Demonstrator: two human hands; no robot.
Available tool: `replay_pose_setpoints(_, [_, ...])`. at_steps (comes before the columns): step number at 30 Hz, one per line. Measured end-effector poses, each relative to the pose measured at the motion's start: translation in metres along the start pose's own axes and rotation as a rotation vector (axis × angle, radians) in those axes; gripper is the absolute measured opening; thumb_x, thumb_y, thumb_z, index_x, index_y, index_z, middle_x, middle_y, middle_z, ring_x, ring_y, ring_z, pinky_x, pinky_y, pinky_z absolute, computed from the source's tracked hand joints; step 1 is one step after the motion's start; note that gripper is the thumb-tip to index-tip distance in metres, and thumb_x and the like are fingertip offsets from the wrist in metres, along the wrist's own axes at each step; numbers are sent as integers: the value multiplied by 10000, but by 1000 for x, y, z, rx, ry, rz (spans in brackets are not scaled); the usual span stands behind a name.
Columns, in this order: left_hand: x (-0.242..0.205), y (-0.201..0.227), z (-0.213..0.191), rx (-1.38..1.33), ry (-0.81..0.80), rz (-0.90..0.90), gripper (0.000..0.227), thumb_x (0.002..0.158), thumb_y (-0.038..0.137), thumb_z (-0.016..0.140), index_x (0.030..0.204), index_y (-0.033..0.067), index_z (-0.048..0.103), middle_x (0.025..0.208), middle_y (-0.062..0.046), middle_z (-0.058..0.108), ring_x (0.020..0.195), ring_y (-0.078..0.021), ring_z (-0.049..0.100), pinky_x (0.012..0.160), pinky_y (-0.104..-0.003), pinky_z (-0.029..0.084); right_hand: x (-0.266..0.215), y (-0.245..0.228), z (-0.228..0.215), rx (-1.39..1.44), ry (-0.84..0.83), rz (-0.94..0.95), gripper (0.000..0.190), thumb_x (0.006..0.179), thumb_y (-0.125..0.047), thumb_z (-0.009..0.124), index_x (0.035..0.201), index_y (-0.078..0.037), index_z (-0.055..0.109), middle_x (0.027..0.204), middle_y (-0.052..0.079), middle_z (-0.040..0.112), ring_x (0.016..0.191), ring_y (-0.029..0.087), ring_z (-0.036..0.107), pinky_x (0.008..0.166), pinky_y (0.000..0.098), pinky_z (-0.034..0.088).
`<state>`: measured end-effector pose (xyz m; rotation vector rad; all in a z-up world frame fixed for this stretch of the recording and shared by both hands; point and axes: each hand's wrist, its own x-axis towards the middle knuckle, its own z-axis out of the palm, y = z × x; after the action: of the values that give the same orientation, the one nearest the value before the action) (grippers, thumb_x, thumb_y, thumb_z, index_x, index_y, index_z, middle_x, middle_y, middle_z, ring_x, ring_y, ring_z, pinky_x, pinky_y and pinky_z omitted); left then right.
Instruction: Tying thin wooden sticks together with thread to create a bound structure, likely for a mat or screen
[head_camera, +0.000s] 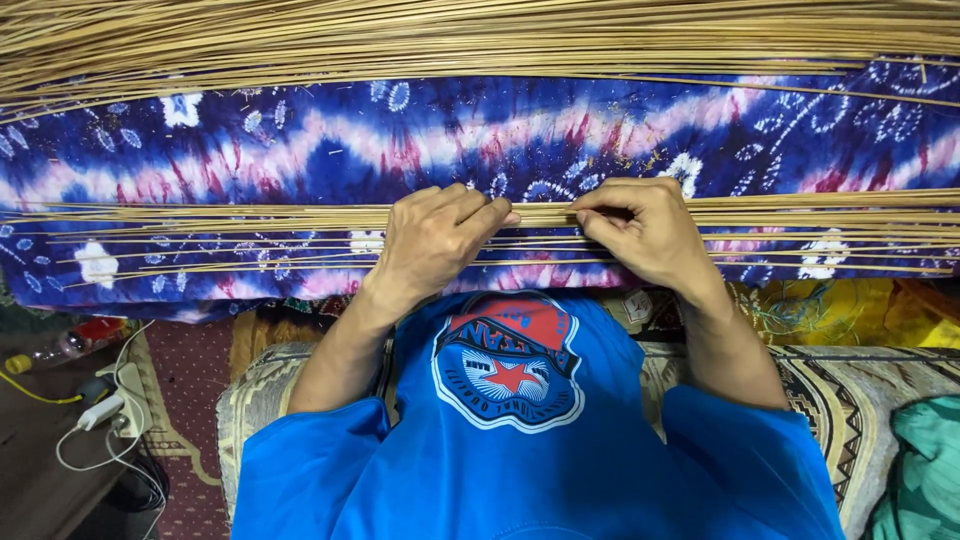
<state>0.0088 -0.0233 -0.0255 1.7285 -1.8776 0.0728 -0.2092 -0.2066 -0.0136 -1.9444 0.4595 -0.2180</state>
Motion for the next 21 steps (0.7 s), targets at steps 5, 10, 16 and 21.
replay_pose_setpoints(5, [7,4,-5,2,54,22,157,1066,213,631,966,122,711,710,-9,564,654,-180,605,564,-275,475,1,-4,-2,42,12,-11,149,884,30,661,933,5,800,589,92,599,530,155,510,570,339,455])
replay_pose_setpoints(10, [6,3,-3,15,62,27,170,1077,214,614,970,125,712,712,-3,569,649,-171,601,563,-266,481,0,-1,-1,31,33,-11,147,868,26,658,915,0,795,569,85,554,521,159,501,565,338,450])
replay_pose_setpoints(16, [8,5,-6,20,71,48,190,1084,196,594,980,108,726,725,-20,586,655,-182,598,557,-274,472,1,-3,-1,46,17,-1,103,852,8,698,893,-16,789,533,72,506,512,152,493,562,344,454])
replay_pose_setpoints(21, [1,1,3,41,74,60,179,1082,188,596,998,111,734,743,-21,592,667,-181,601,564,-272,479,2,-6,-1,48,11,-14,117,858,20,679,888,0,790,522,71,496,507,152,482,564,353,451])
